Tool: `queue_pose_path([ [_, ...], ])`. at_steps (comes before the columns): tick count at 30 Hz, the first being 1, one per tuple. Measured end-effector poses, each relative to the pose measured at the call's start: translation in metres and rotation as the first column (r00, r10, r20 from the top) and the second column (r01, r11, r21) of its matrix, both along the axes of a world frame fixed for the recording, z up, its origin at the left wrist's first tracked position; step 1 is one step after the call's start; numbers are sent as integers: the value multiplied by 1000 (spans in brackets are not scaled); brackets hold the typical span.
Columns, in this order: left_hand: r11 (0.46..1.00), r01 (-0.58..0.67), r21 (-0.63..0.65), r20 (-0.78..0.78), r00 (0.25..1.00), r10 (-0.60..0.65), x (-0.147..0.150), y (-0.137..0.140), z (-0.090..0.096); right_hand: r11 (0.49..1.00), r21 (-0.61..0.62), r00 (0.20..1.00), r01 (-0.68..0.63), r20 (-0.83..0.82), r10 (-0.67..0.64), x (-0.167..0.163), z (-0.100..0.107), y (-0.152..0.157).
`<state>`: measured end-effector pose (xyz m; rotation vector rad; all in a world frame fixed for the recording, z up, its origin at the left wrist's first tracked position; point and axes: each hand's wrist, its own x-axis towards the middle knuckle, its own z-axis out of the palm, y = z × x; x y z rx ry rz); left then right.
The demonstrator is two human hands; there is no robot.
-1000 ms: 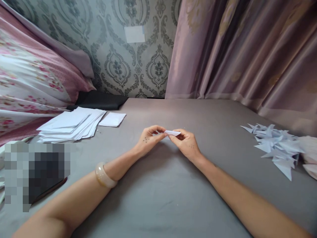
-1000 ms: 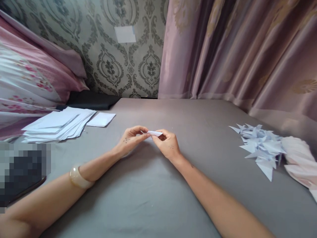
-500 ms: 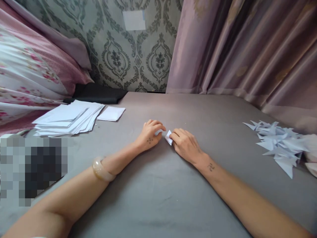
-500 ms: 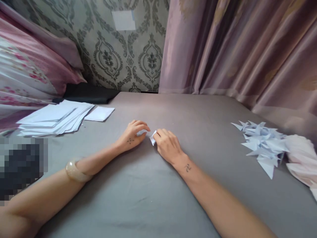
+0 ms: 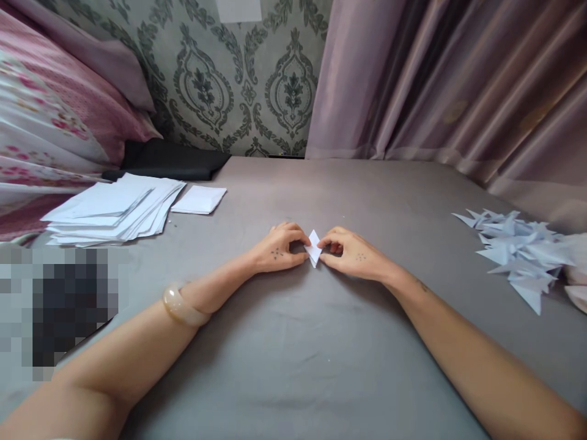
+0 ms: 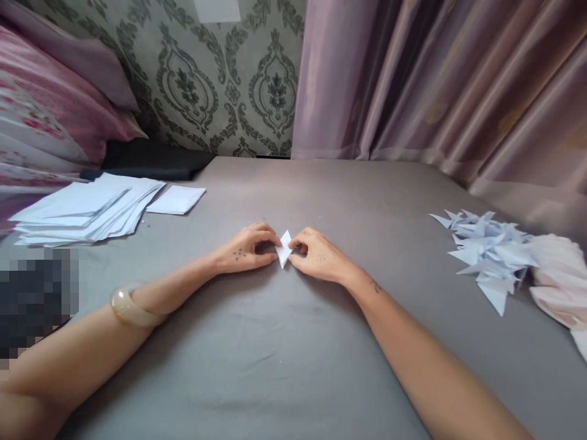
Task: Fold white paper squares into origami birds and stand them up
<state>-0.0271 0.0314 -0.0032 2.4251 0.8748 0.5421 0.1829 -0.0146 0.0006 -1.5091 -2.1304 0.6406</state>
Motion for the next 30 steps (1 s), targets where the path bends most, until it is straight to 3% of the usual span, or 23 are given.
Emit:
queue_pose_path([
  [6,998,-4,-65,72,997,8,1,5,-2,998,-61,996,-36,-89,30,5,-2,7],
  [12,989,-80,-127,107,990,94,5,9,-5,996,8,992,89,-93,-88,-1,-9,11],
  [18,973,-160,-165,62,983,172,8,10,-7,984,0,983,176,-56,-176,-10,-6,10],
  [30,969,-206,-133,26,977,212,15,11,-7,963,8,962,269,-45,-268,-16,-7,10],
])
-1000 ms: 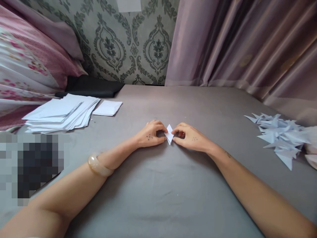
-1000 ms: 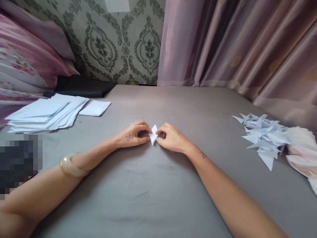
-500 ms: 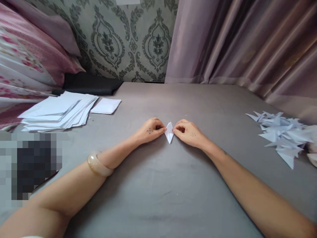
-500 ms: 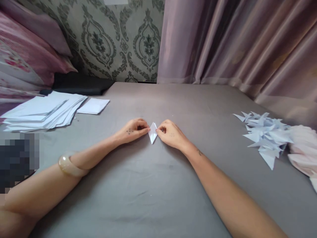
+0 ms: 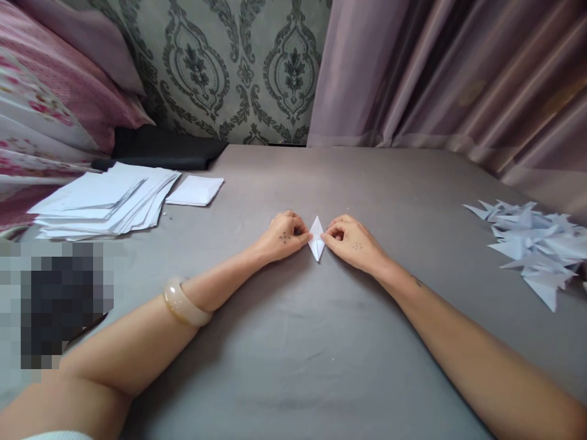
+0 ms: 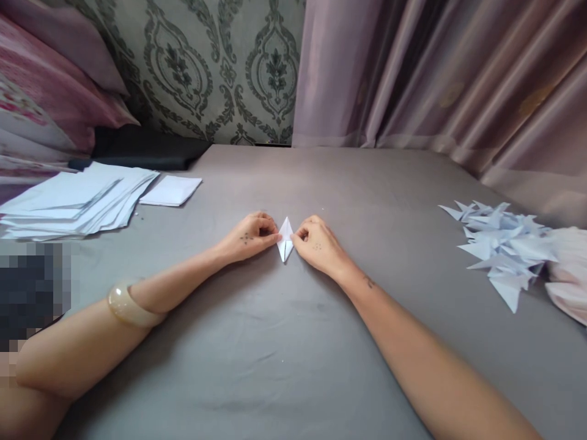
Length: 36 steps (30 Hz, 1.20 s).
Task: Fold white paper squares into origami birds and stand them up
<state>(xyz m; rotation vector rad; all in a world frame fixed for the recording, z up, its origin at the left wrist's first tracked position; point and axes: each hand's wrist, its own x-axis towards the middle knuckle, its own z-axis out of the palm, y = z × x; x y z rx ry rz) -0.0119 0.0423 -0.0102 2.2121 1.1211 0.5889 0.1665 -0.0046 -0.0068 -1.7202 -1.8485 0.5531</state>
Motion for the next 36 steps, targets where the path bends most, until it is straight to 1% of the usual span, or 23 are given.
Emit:
queue_pose_path([
  [4,1000,27,3,3,1000,-27,-1,0,1,1000,-9,1000,30,-4,-30,-2,1,-1],
  [7,1000,8,21,-2,1000,-8,-2,0,-2,999,-12,999,43,5,-43,-3,2,-1],
  [11,996,-18,87,29,999,16,-2,-2,-8,996,-14,996,83,32,-82,-3,2,-1],
  [14,982,47,184,-12,999,-46,-2,-3,-10,999,8,999,35,25,-36,-2,1,-2],
  [16,951,126,284,-91,990,-104,-3,-5,-10,999,39,999,-17,39,16,-2,-1,-4],
  [19,879,261,400,-246,954,-171,-6,-9,-6,993,87,989,-81,133,69,-3,-5,-9],
  [21,828,357,431,-359,910,-206,-9,-13,-1,988,94,968,-122,233,98,-5,-4,-15],
  [23,789,431,439,-460,861,-215,-11,-17,3,984,80,930,-160,347,123,-9,-1,-23],
  [26,766,477,430,-550,811,-196,-12,-23,9,974,34,832,-223,527,173,-15,10,-34],
  [29,767,491,413,-561,801,-211,-13,-26,11,970,-32,734,-242,648,205,-19,21,-42],
  [31,787,466,404,-502,832,-235,-14,-25,9,970,-53,718,-238,663,212,-17,24,-43],
  [32,809,433,397,-441,863,-246,-15,-24,7,970,-50,731,-239,648,214,-15,23,-43],
  [34,874,328,359,-270,932,-240,-16,-21,2,970,-18,792,-241,575,207,-8,19,-39],
  [36,939,197,282,-94,980,-177,-16,-18,-1,980,34,875,-198,456,161,-3,13,-33],
])
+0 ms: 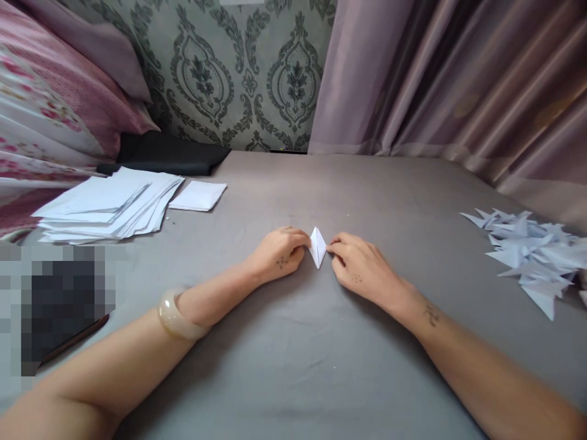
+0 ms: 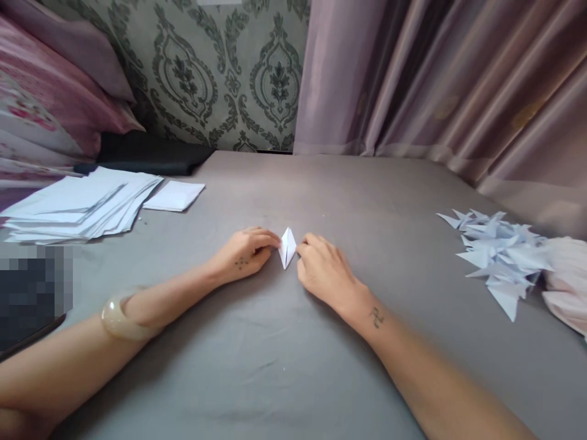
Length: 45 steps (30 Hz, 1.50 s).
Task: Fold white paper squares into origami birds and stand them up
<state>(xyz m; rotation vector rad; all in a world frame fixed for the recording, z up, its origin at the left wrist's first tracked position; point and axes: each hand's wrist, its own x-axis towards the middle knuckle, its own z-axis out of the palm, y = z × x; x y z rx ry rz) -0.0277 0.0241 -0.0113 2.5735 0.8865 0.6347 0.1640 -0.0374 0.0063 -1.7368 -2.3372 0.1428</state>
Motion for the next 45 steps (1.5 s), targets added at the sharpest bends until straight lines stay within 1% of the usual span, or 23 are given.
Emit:
queue_pose_path([
  [1,997,-47,-56,62,997,51,1,1,-1,999,12,996,46,-78,-44,2,-3,3],
  [3,981,-125,-148,147,978,146,3,2,0,987,23,962,157,-230,-147,5,-8,10],
  [5,958,-174,-227,191,957,219,5,2,2,969,-4,908,245,-350,-231,5,-11,14],
  [7,929,-205,-309,192,943,272,7,1,4,956,-57,859,289,-424,-285,5,-11,16],
  [9,899,-216,-381,175,938,300,7,1,5,949,-104,828,298,-466,-311,4,-9,16],
  [11,883,-207,-422,173,937,302,7,3,5,949,-128,814,288,-489,-313,3,-9,15],
  [17,888,-147,-436,206,944,257,7,7,1,964,-107,816,243,-515,-262,-4,-11,11],
  [19,877,-132,-461,209,945,252,8,7,1,967,-109,811,229,-528,-252,-5,-13,11],
  [21,853,-131,-506,238,929,284,8,7,1,969,-114,779,220,-577,-245,-6,-15,12],
  [23,825,-137,-549,313,882,354,8,7,1,970,-118,700,213,-674,-236,-7,-15,14],
  [25,809,-115,-577,423,805,417,6,8,3,972,-128,577,198,-786,-221,-6,-14,17],
  [28,797,-36,-604,549,705,448,4,10,6,971,-171,386,170,-894,-225,-5,-11,21],
  [31,779,28,-627,588,673,449,4,8,9,966,-233,244,114,-936,-254,-4,-9,23],
  [34,763,112,-637,620,663,420,7,4,11,968,-251,149,23,-956,-251,-3,-10,23],
  [36,746,174,-643,645,648,405,8,0,12,968,-247,123,-33,-963,-242,-3,-10,22],
  [38,730,214,-649,662,631,404,9,-2,14,969,-239,127,-68,-965,-229,-3,-11,21],
  [42,715,237,-658,662,633,400,10,-3,15,973,-213,177,-93,-965,-194,-4,-12,21],
  [45,717,224,-660,662,625,414,11,-4,15,978,-192,224,-88,-960,-168,-4,-12,21],
])
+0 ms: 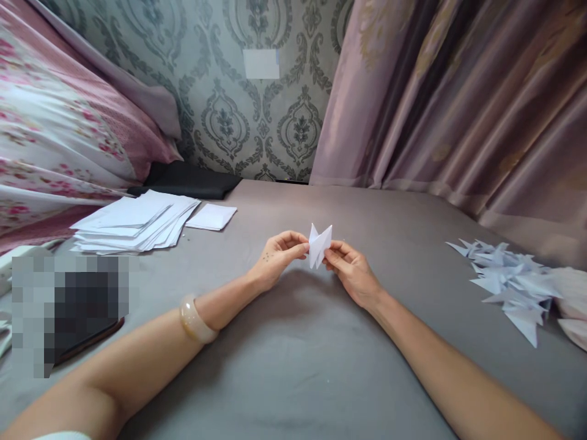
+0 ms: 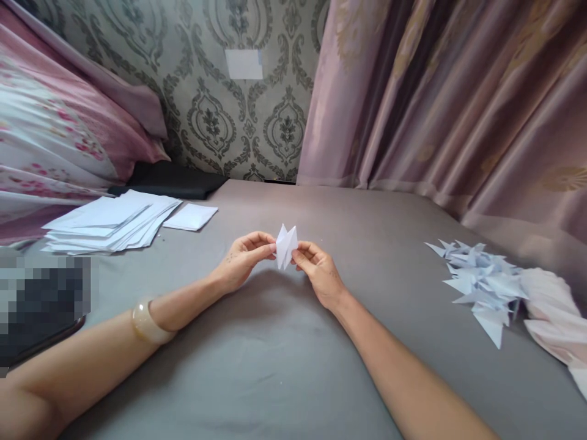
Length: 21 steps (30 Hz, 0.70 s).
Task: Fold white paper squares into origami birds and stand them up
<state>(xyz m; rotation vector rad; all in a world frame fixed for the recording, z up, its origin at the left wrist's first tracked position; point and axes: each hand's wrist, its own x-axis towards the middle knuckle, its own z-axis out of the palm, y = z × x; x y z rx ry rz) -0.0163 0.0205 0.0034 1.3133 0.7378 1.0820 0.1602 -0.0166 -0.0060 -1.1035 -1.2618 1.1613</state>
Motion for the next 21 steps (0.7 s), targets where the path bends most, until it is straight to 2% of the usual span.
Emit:
queue_pose_path([
  [6,998,-65,-18,-15,998,65,1,0,-4,993,73,984,95,142,-105,-5,5,-3],
  [13,991,0,-132,-17,1000,-3,-1,1,-3,969,209,956,132,232,-180,-7,1,-5],
  [21,997,35,-74,-30,999,-38,2,-4,2,963,256,949,87,273,-158,-5,4,-5],
])
